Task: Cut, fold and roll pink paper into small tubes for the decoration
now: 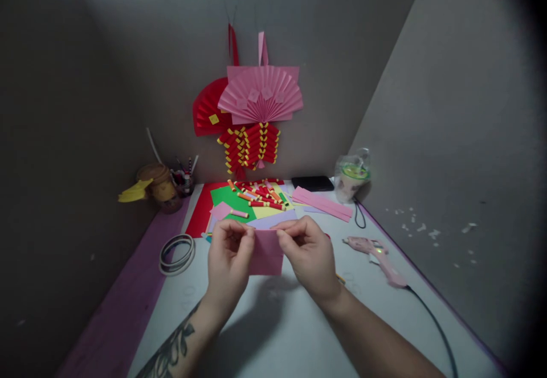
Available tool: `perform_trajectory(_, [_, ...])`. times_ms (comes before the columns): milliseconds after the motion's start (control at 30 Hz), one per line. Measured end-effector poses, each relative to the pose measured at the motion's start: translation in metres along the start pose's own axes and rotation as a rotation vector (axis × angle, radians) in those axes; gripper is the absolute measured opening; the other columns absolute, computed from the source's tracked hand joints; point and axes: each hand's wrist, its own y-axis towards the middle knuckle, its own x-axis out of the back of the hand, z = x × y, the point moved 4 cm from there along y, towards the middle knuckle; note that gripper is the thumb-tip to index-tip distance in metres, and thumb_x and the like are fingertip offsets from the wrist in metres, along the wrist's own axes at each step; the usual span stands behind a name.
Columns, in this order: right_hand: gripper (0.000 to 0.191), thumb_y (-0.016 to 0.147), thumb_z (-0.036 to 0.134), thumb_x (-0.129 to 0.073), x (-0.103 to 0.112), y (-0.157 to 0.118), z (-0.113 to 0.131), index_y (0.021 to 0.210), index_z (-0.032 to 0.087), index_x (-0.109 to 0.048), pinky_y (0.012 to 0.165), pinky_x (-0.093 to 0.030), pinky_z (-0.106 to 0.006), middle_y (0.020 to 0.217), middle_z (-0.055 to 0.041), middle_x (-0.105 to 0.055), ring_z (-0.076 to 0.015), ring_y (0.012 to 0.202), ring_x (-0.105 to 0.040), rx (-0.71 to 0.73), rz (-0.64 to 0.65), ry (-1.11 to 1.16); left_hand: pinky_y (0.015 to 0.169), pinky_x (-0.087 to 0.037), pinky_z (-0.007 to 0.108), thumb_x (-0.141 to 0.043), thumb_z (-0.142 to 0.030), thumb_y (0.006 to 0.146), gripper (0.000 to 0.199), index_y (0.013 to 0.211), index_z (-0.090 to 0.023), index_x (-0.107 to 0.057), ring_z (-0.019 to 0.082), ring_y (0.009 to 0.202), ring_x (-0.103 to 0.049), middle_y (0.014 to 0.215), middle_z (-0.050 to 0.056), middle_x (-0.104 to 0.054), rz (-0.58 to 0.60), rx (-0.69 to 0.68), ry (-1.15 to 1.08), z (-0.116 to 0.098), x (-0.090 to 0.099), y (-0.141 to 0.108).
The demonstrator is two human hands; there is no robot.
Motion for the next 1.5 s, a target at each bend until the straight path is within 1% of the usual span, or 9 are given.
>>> perform_trajectory(233, [0.016, 0.075, 0.008, -0.061, 0.003, 0.001, 0.008, 0.07, 0.021, -0.053, 0.063, -0.049, -0.026, 0.07, 0.0018, -0.062, -0.0138, 0.068, -0.061, 0.132, 0.003, -0.113, 0.058, -0.044, 0.019, -0.064, -0.022, 0.081, 0.017, 0.085, -0.021, -0.048, 0.01, 0.067, -0.056, 0.08, 0.0, -0.059, -0.003, 0.015, 0.004, -0.002, 0.001, 0.001])
perform_trajectory(400, [0.021, 0.076, 0.001, -0.054, -0.002, 0.003, 0.019, 0.074, 0.021, -0.062, 0.065, -0.047, -0.026, 0.072, 0.0005, -0.06, -0.0129, 0.07, -0.058, 0.341, 0.254, -0.161, 0.06, -0.044, 0.019, -0.065, -0.022, 0.08, 0.019, 0.084, -0.02, -0.047, 0.01, 0.066, -0.057, 0.078, -0.001, -0.06, 0.043, 0.067, -0.037, -0.004, 0.003, 0.007])
perform_trajectory(467, [0.024, 0.077, 0.001, -0.054, -0.003, 0.004, 0.021, 0.079, 0.021, -0.067, 0.067, -0.048, -0.026, 0.077, -0.0012, -0.062, -0.0131, 0.074, -0.06, 0.367, 0.295, -0.172, 0.061, -0.045, 0.019, -0.065, -0.021, 0.08, 0.019, 0.084, -0.02, -0.047, 0.009, 0.067, -0.057, 0.078, -0.002, -0.061, 0.068, 0.071, -0.046, -0.005, 0.005, 0.01])
perform_trajectory(667, [0.037, 0.075, -0.001, -0.051, -0.007, 0.003, 0.019, 0.092, 0.025, -0.073, 0.075, -0.051, -0.027, 0.089, -0.0026, -0.066, -0.0139, 0.083, -0.063, 0.335, 0.374, -0.183, 0.062, -0.045, 0.019, -0.064, -0.019, 0.08, 0.018, 0.085, -0.02, -0.047, 0.009, 0.068, -0.058, 0.077, -0.002, -0.061, 0.144, 0.064, -0.015, -0.009, 0.008, 0.015])
perform_trajectory(833, [0.049, 0.068, -0.005, -0.046, -0.011, 0.003, 0.016, 0.096, 0.024, -0.073, 0.076, -0.052, -0.026, 0.095, -0.0036, -0.063, -0.0142, 0.088, -0.061, 0.218, 0.453, -0.2, 0.064, -0.047, 0.022, -0.066, -0.019, 0.078, 0.021, 0.087, -0.021, -0.047, 0.011, 0.07, -0.06, 0.076, -0.002, -0.06, 0.198, 0.097, 0.006, -0.005, 0.008, 0.016])
perform_trajectory(1033, [0.051, 0.065, -0.005, -0.044, -0.015, 0.003, 0.014, 0.096, 0.025, -0.071, 0.069, -0.053, -0.025, 0.094, -0.0029, -0.065, -0.0134, 0.082, -0.063, 0.185, 0.461, -0.211, 0.057, -0.045, 0.022, -0.067, -0.023, 0.076, 0.025, 0.091, -0.021, -0.047, 0.013, 0.065, -0.062, 0.072, -0.002, -0.062, 0.24, 0.169, -0.002, 0.0, 0.01, 0.019])
perform_trajectory(1267, [0.047, 0.066, -0.003, -0.045, -0.017, 0.003, 0.011, 0.093, 0.024, -0.073, 0.077, -0.055, -0.029, 0.096, -0.0031, -0.071, -0.0148, 0.087, -0.067, 0.168, 0.454, -0.2, 0.053, -0.044, 0.022, -0.067, -0.025, 0.077, 0.029, 0.094, -0.021, -0.044, 0.012, 0.058, -0.062, 0.071, -0.001, -0.065, 0.283, 0.236, -0.002, 0.002, 0.011, 0.019])
perform_trajectory(1367, [0.04, 0.068, -0.001, -0.048, -0.016, 0.003, 0.01, 0.086, 0.024, -0.074, 0.079, -0.054, -0.031, 0.09, -0.0024, -0.074, -0.0158, 0.085, -0.068, 0.178, 0.419, -0.209, 0.057, -0.045, 0.022, -0.067, -0.024, 0.078, 0.027, 0.094, -0.021, -0.045, 0.012, 0.061, -0.063, 0.072, -0.001, -0.065, 0.275, 0.21, 0.0, 0.003, 0.011, 0.02])
perform_trajectory(1500, [0.034, 0.069, 0.002, -0.05, -0.014, 0.002, 0.014, 0.08, 0.023, -0.074, 0.075, -0.053, -0.033, 0.08, -0.0019, -0.075, -0.0171, 0.077, -0.069, 0.251, 0.378, -0.246, 0.065, -0.046, 0.021, -0.07, -0.022, 0.076, 0.027, 0.089, -0.021, -0.046, 0.011, 0.069, -0.063, 0.074, -0.003, -0.064, 0.167, 0.142, -0.013, 0.001, 0.019, 0.028])
